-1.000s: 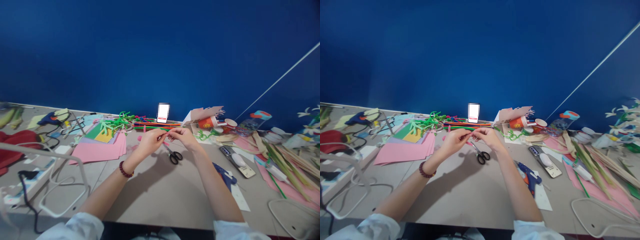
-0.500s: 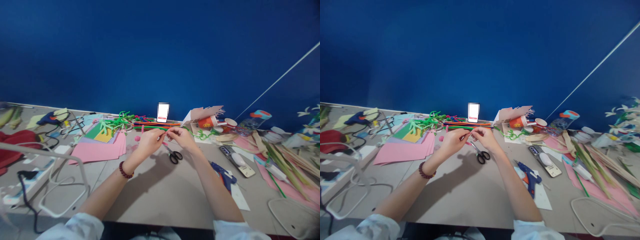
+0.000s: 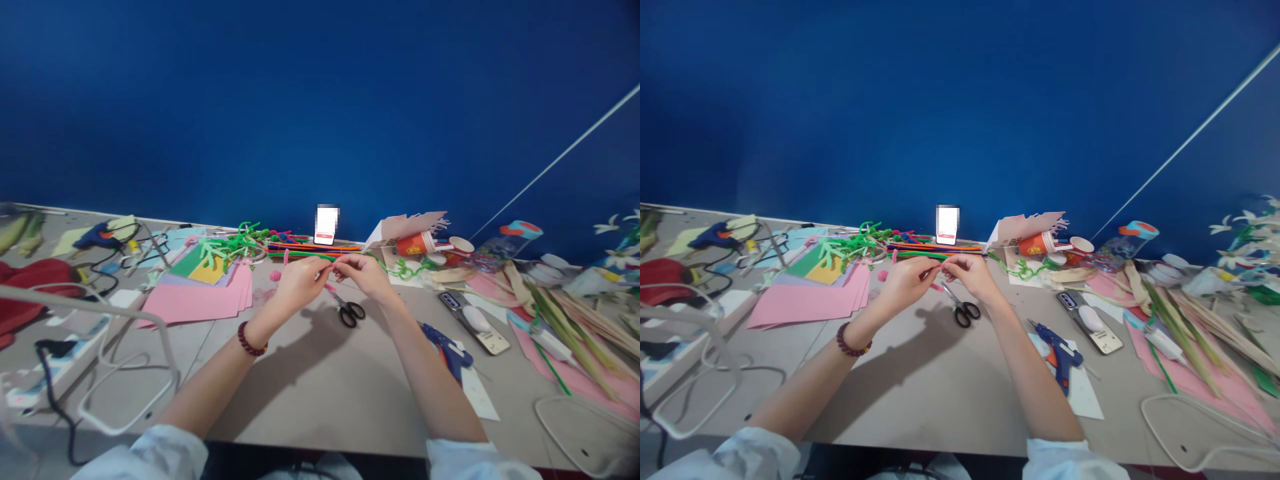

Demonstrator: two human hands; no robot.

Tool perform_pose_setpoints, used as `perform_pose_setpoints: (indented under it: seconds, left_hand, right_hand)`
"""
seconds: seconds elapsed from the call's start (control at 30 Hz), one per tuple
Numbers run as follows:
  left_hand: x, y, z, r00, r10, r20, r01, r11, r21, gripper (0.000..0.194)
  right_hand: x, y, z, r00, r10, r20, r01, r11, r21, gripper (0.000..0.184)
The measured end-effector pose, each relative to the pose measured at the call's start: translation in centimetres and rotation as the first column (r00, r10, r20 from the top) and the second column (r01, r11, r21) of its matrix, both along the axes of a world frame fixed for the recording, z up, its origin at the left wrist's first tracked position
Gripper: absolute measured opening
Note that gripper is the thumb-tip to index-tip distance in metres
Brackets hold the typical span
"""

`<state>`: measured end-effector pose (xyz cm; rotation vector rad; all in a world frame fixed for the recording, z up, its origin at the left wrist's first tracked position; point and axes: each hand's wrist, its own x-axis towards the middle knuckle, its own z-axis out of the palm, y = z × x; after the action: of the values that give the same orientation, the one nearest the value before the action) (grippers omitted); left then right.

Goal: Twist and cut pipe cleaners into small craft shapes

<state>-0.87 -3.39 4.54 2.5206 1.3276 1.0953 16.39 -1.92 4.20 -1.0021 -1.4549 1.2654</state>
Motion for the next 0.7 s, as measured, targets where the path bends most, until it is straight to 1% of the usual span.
perform_pose_setpoints:
  seconds: [0.3,0.7]
  left_hand:
    - [-0.02,0.01,-0.08,1.000,-0.007,0.009,0.007,1.000,0.008,0.021]
    - [-0.02,0.06,-0.22,1.000,-0.008,0.006,0.007,0.999,0.038,0.020]
  right_hand:
    - [0.05,-0.14,0.28,1.000,0.003,0.027,-0.003,1.000,0.013,0.031]
    - [0.06,-0.13,0.30,1.000,0.020,0.014,-0.020,1.000,0.011,0.032]
